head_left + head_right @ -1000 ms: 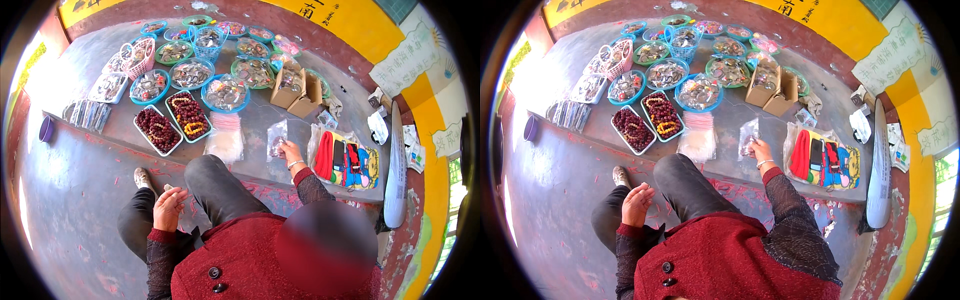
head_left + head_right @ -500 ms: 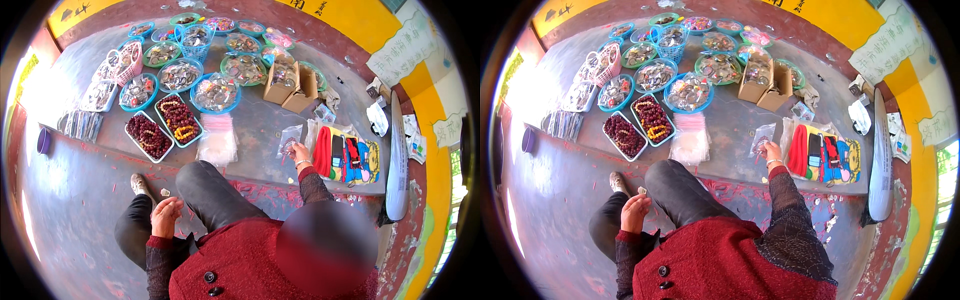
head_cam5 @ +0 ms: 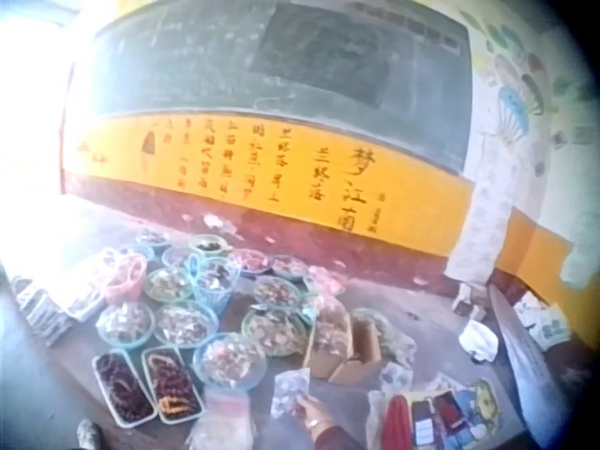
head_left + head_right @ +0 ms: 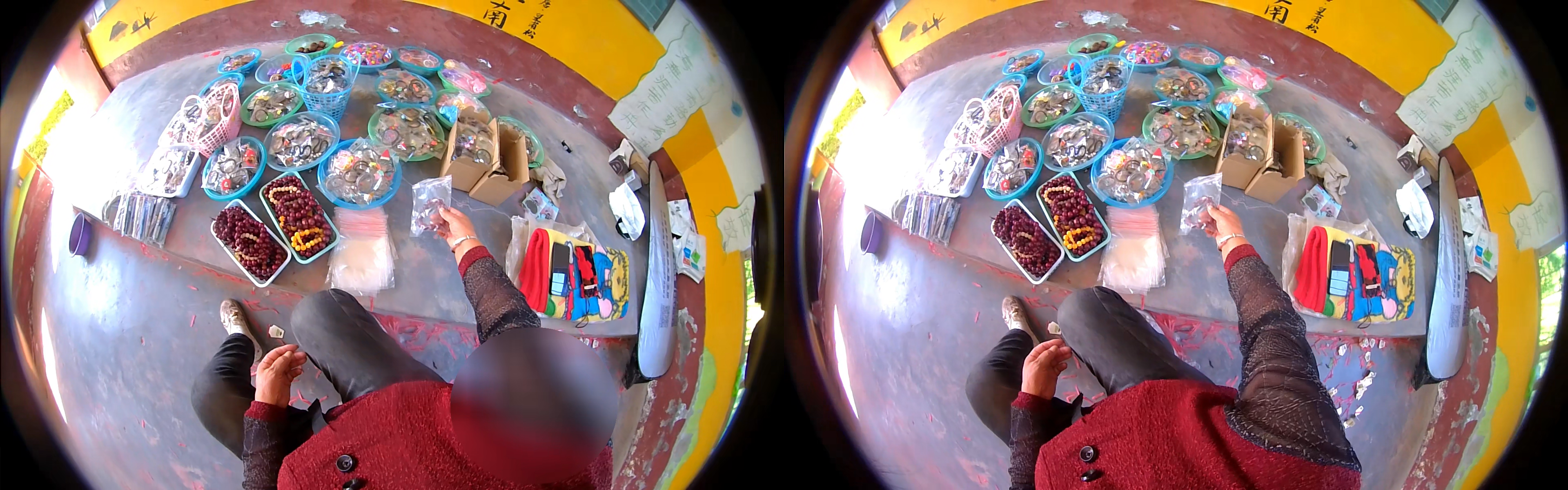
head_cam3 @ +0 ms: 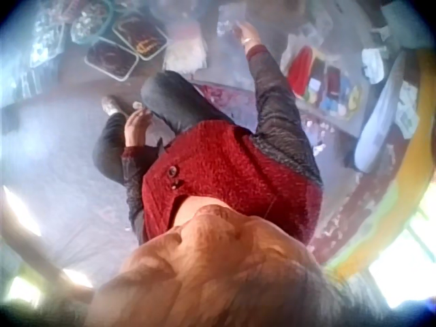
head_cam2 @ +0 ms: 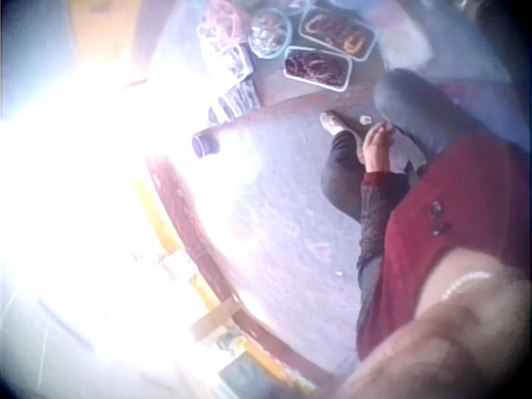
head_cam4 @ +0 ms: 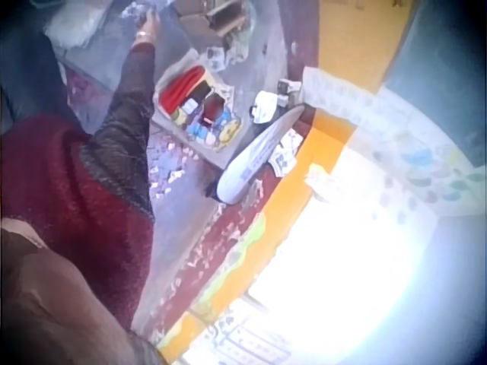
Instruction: The person sits on the floor and packs beaded bracelets into small plastic bags. They pick up bracelets from trays, place them into bags, and set the filled bags aside on the floor.
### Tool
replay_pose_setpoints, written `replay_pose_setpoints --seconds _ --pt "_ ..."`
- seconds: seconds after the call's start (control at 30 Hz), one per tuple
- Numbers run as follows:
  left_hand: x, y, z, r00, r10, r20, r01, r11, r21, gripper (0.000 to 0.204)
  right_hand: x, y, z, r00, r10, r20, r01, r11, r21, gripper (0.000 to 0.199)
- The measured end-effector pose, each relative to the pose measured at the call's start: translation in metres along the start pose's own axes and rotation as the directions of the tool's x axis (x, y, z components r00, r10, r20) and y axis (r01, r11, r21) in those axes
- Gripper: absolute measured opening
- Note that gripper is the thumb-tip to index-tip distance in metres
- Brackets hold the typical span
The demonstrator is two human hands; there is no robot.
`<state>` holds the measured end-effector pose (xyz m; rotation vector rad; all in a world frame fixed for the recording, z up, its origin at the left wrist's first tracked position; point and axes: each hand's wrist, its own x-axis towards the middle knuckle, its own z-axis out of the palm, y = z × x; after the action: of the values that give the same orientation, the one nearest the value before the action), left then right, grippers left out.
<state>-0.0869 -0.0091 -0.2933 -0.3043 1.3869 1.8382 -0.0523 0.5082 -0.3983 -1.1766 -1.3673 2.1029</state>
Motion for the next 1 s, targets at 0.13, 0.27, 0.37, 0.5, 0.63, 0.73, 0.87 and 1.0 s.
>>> replay_pose_setpoints --seconds 0.13,0.27,0.37,0.5,0.63,0.73,0.87,1.0 --pt "0.0 0.001 -0.001 1.0 -0.002 -0.014 0.002 1.0 0.016 0.019 0.027 0.014 0.009 0.955 0.01 -0.295 -0.044 0.993 -0.111 0.023" --pt "0.002 0.002 0.002 1.0 -0.009 -0.01 0.009 0.999 0.033 0.021 0.033 0.044 -0.009 0.886 0.191 -0.422 -0.265 0.956 -0.123 0.018" --pt "-0.004 0.003 0.003 1.0 -0.011 -0.021 0.012 0.998 0.062 0.021 0.005 0.064 -0.004 0.924 0.185 -0.334 -0.268 0.938 -0.222 0.017" --pt "-0.006 0.006 0.004 1.0 -0.013 0.003 0.013 0.998 0.062 0.021 -0.029 0.08 0.009 0.949 0.187 -0.255 -0.267 0.905 -0.332 0.015" --pt "-0.004 0.008 -0.001 0.998 0.056 -0.028 -0.056 0.998 0.003 0.022 -0.047 0.075 0.035 0.965 0.181 -0.19 -0.245 0.879 -0.409 0.022" --pt "-0.008 0.049 0.005 0.98 0.198 0.004 -0.197 0.976 0.091 0.029 -0.051 0.052 0.069 0.99 0.091 -0.104 -0.127 0.899 -0.419 0.023" --pt "-0.011 0.119 0.017 0.858 0.513 -0.021 -0.512 0.857 0.053 0.021 -0.054 0.024 0.118 0.99 -0.072 0.12 0.118 0.892 -0.437 0.023" --pt "0.002 0.148 0.016 0.758 0.588 -0.283 -0.642 0.751 -0.157 0.016 -0.05 0.027 0.159 0.944 -0.077 0.322 0.244 0.819 -0.52 0.016"
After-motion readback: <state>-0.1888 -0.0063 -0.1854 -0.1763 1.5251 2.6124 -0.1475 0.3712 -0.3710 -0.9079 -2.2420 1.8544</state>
